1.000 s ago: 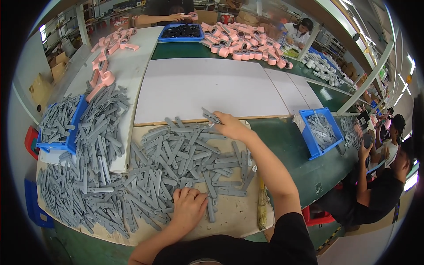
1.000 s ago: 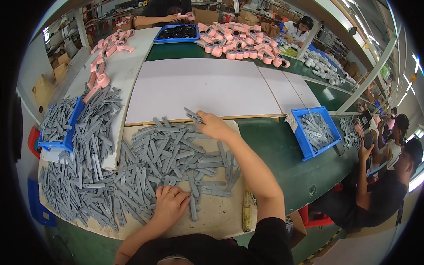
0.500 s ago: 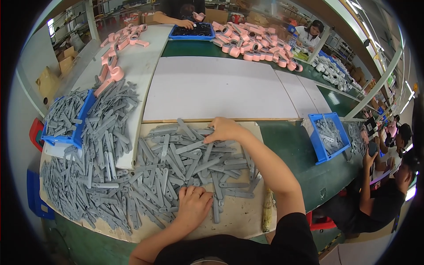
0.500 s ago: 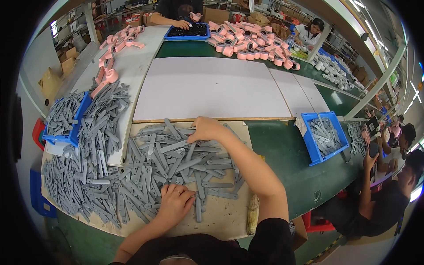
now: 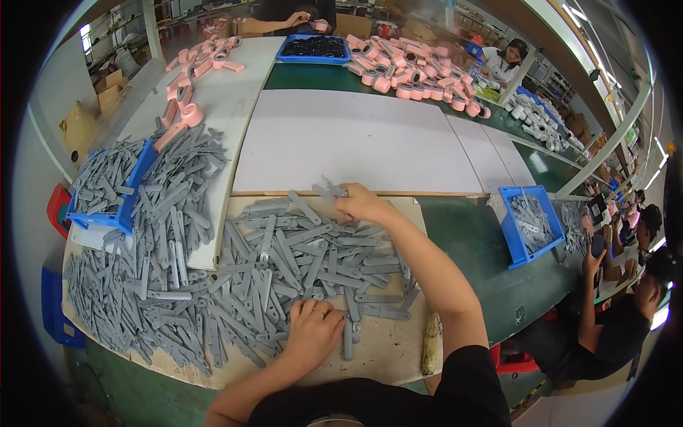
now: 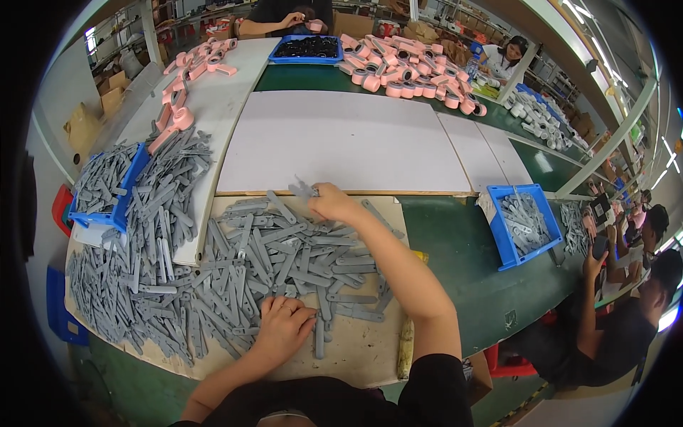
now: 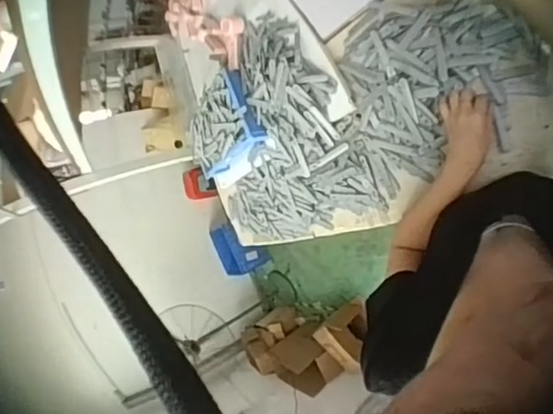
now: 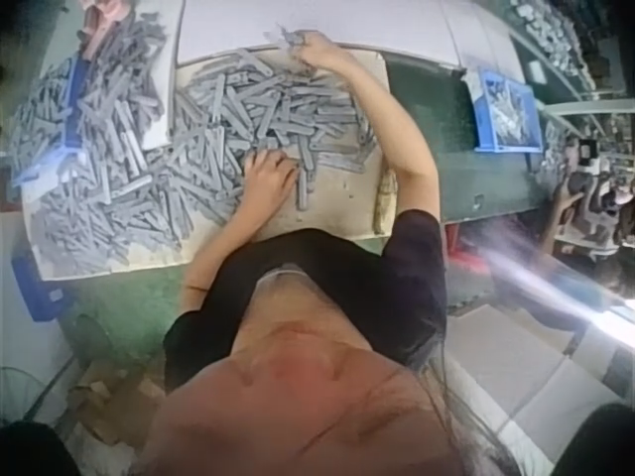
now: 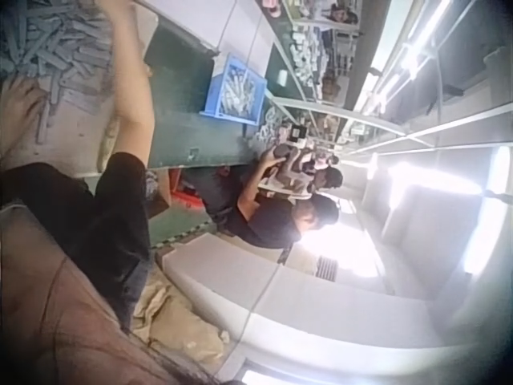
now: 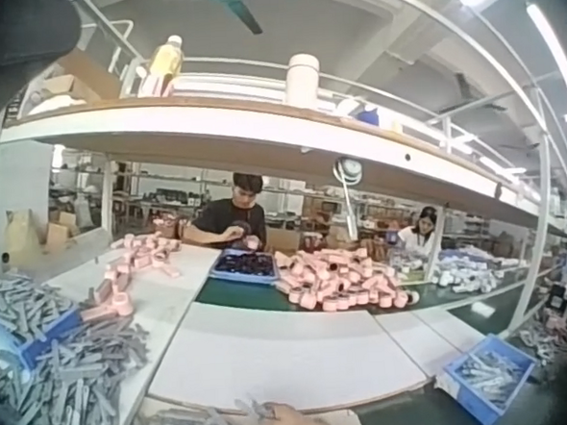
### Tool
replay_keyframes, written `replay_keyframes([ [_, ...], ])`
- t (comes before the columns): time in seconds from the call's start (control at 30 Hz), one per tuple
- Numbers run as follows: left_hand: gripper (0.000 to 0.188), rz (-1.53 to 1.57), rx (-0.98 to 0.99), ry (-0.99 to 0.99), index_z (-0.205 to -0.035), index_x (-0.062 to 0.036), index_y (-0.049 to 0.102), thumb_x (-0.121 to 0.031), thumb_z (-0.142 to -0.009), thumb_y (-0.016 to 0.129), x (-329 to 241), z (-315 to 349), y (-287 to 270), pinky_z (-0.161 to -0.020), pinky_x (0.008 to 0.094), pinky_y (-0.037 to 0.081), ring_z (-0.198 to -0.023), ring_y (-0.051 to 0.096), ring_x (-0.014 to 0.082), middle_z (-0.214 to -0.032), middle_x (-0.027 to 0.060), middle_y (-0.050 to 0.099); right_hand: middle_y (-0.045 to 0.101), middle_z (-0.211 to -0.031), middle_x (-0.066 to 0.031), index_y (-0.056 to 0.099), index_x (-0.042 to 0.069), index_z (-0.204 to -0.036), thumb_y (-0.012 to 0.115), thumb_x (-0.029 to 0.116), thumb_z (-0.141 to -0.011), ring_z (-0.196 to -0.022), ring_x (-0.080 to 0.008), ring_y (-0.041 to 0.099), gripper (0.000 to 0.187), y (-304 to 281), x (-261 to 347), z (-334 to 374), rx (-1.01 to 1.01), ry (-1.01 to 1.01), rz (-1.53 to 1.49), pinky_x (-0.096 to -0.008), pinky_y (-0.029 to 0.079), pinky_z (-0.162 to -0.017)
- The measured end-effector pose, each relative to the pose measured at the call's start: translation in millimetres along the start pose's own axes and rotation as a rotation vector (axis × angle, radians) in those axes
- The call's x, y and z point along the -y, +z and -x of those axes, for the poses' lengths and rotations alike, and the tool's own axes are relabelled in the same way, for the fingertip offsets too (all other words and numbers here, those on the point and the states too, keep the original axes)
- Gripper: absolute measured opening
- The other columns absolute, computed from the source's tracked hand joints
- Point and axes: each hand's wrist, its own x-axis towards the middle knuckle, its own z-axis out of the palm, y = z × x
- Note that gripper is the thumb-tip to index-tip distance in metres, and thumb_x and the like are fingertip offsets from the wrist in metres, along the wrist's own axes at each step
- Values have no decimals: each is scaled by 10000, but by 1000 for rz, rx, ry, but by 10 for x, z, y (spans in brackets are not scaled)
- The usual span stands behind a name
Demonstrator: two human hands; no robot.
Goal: The person sorts grey plastic components by hand at a factory workbench, inspecting them one by one.
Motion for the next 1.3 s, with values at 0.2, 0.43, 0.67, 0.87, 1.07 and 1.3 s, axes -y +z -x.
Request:
replay_keyframes([
  [0.2,128,5,13,2,-851,-96,653,-133,-730,671,-3,-11,5,-807,383,325,-825,490,213,-814,28,538,591,-691,-96,621,-38,-800,761,309,-616,-624,-164,542,416,227,-25,-101,74,26,384,-306,430,-582],
  [0.43,149,-10,11,-2,-872,-96,648,-134,-730,668,-1,14,-6,-817,396,325,-841,484,226,-838,43,529,631,-806,-118,607,-90,-934,787,319,-566,-721,-213,573,579,-164,461,578,252,167,295,-293,449,-683],
  [0.67,181,-16,15,9,-898,-94,642,-130,-722,669,-3,20,4,-823,402,324,-851,481,229,-850,43,523,646,-811,-182,640,-34,-941,711,292,-667,-751,-282,619,432,-453,110,701,1,25,615,-341,477,-706],
  [0.87,265,-33,67,-12,-976,-87,625,-147,-722,668,-40,16,-19,-852,411,321,-920,491,232,-938,58,536,645,-835,-197,605,39,-1096,698,387,-720,-751,-296,628,521,37,163,642,4,-260,568,-346,479,-713],
  [1.07,360,-63,100,-38,-1065,-43,582,-176,-739,655,-37,13,26,-934,449,301,-1086,460,247,-1133,107,516,607,-619,-136,524,213,-1235,666,467,-690,-605,-305,610,618,556,249,713,206,-382,900,-390,485,-573],
  [1.3,480,-205,74,-107,-1160,45,512,-173,-749,631,-23,-2,-26,-1005,546,235,-1310,283,266,-1350,161,374,631,-658,-142,654,172,-1047,643,350,-704,-657,-291,633,386,366,182,537,-143,-294,1007,-385,507,-603],
])
